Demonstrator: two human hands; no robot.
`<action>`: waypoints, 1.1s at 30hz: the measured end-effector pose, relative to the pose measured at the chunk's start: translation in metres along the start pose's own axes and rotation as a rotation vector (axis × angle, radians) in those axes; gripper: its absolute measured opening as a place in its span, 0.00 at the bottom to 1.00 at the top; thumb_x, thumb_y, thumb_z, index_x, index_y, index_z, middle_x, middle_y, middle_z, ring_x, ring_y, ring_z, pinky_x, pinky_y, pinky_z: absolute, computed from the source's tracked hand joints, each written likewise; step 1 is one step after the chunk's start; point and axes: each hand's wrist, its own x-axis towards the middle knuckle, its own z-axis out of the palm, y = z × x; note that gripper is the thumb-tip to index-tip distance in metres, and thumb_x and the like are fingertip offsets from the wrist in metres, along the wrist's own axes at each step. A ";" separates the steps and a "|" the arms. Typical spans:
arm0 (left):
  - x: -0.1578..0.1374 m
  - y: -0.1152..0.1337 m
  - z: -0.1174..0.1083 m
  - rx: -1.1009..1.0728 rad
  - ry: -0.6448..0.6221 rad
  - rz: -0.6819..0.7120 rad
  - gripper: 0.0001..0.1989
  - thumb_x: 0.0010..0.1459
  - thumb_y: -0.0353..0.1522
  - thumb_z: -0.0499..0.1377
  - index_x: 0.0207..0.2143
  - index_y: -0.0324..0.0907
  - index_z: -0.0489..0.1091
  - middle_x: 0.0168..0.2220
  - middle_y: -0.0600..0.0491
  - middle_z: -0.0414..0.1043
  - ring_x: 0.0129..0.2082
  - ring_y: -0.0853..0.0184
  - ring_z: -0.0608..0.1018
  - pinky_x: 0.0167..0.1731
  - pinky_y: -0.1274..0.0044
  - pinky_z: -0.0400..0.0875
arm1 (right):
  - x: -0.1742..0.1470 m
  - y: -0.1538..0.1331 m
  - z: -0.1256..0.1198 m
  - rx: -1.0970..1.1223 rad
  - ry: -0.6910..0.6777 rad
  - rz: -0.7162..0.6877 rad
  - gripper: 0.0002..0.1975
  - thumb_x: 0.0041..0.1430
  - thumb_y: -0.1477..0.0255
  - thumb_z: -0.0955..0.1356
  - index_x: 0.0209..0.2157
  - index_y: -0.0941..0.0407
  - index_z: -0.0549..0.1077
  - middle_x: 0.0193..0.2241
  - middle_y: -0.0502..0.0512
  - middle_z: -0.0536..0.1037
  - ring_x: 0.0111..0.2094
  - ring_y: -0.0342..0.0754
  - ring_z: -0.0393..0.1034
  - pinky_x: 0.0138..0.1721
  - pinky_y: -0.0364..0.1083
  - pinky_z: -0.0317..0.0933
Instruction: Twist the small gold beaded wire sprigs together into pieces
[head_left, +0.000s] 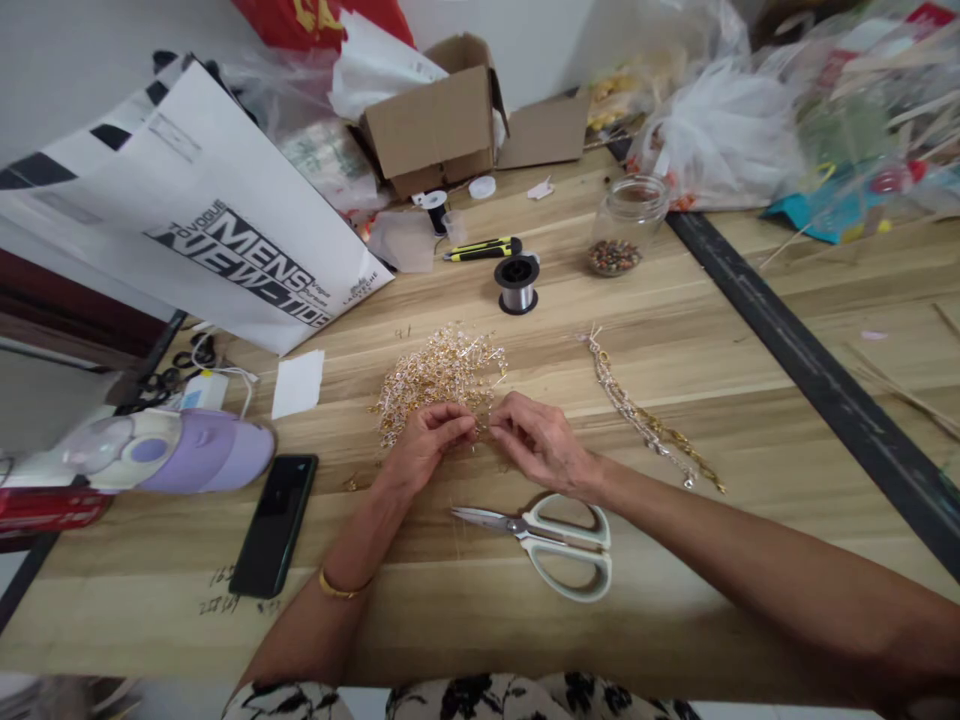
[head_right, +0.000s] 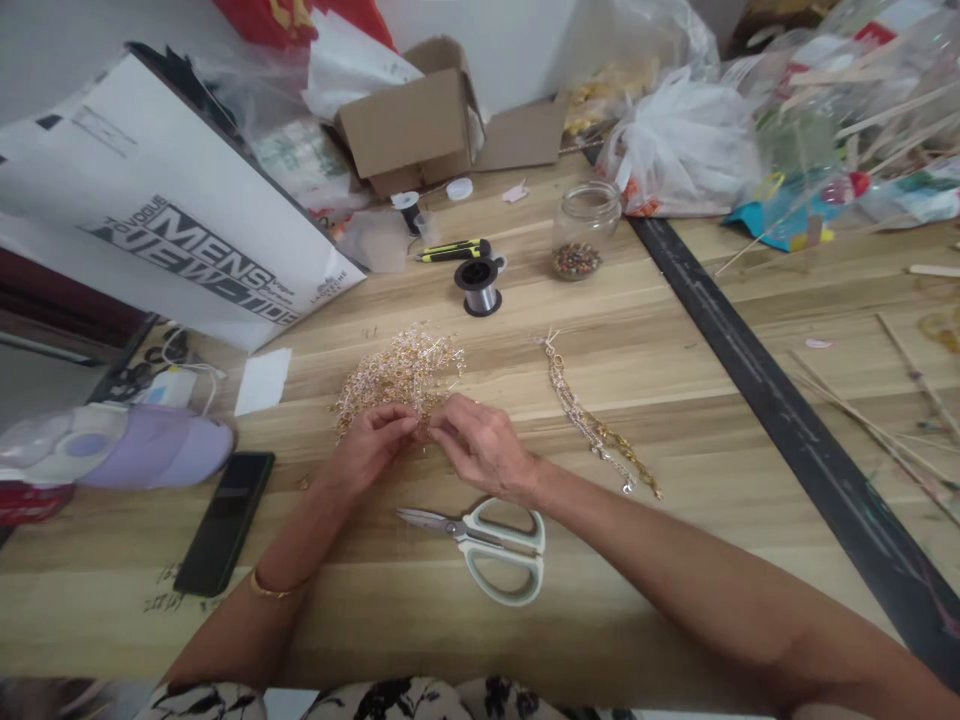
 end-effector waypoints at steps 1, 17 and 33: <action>0.000 0.000 0.000 0.001 -0.002 0.003 0.12 0.39 0.34 0.71 0.25 0.36 0.75 0.22 0.55 0.72 0.23 0.75 0.72 0.27 0.82 0.65 | 0.000 0.000 0.000 -0.005 0.002 -0.004 0.03 0.62 0.76 0.62 0.34 0.57 0.67 0.28 0.53 0.69 0.27 0.43 0.62 0.28 0.42 0.58; 0.000 -0.002 -0.001 0.047 -0.019 0.030 0.11 0.41 0.34 0.69 0.25 0.37 0.75 0.21 0.55 0.73 0.23 0.74 0.72 0.28 0.81 0.64 | 0.000 0.001 0.000 -0.026 -0.011 -0.001 0.03 0.61 0.76 0.62 0.33 0.57 0.66 0.27 0.52 0.69 0.26 0.42 0.61 0.27 0.41 0.57; -0.003 0.001 0.000 0.184 -0.010 0.085 0.09 0.44 0.35 0.68 0.26 0.38 0.75 0.22 0.56 0.72 0.23 0.74 0.70 0.28 0.81 0.63 | -0.001 0.004 0.002 -0.038 -0.002 -0.003 0.03 0.61 0.77 0.63 0.34 0.58 0.67 0.27 0.52 0.68 0.26 0.42 0.61 0.27 0.41 0.57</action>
